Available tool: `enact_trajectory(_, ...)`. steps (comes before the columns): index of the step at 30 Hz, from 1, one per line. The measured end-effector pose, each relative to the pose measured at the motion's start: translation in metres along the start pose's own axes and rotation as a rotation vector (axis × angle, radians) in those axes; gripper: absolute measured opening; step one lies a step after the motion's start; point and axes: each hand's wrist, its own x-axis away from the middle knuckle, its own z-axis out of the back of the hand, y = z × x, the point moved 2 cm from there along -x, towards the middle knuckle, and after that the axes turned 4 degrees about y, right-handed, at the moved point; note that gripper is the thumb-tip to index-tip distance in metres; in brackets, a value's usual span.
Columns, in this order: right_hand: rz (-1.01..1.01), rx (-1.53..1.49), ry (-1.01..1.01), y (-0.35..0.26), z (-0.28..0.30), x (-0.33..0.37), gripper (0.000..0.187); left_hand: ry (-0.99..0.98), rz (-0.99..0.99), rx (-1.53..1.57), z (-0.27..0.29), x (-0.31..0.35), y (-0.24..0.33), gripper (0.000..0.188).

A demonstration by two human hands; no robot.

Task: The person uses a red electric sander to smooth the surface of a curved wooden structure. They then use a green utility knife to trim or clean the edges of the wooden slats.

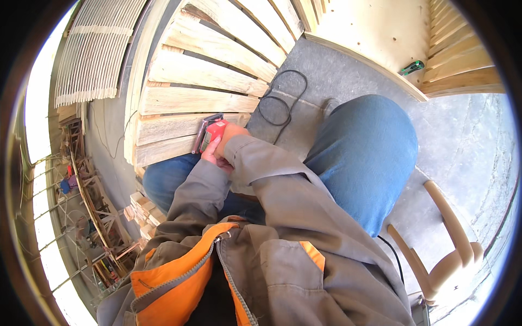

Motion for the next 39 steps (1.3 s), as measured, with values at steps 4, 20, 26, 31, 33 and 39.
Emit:
enact_trajectory(4, -0.03, -0.007, -0.055, 0.01, -0.005, -0.009, 0.054, 0.042, 0.008, -0.001, 0.006, -0.014, -0.004, 0.051)
enact_trajectory(20, -0.198, -0.075, -0.101, 0.058, -0.002, -0.054, 0.074, 0.029, 0.129, -0.043, -0.014, -0.064, -0.022, 0.059)
enact_trajectory(26, -0.207, 0.005, -0.037, 0.094, -0.02, -0.082, 0.073, -0.005, 0.18, -0.001, -0.018, -0.092, -0.032, 0.048)
enact_trajectory(31, -0.256, -0.023, -0.045, 0.116, -0.032, -0.097, 0.066, -0.021, 0.217, 0.011, -0.013, -0.111, -0.039, 0.043)
enact_trajectory(33, -0.267, -0.054, -0.109, 0.125, -0.037, -0.101, 0.062, -0.033, 0.235, 0.006, -0.007, -0.121, -0.044, 0.043)
enact_trajectory(39, -0.244, -0.007, -0.046, 0.153, -0.051, -0.116, 0.054, -0.073, 0.251, 0.021, -0.011, -0.139, -0.052, 0.041)
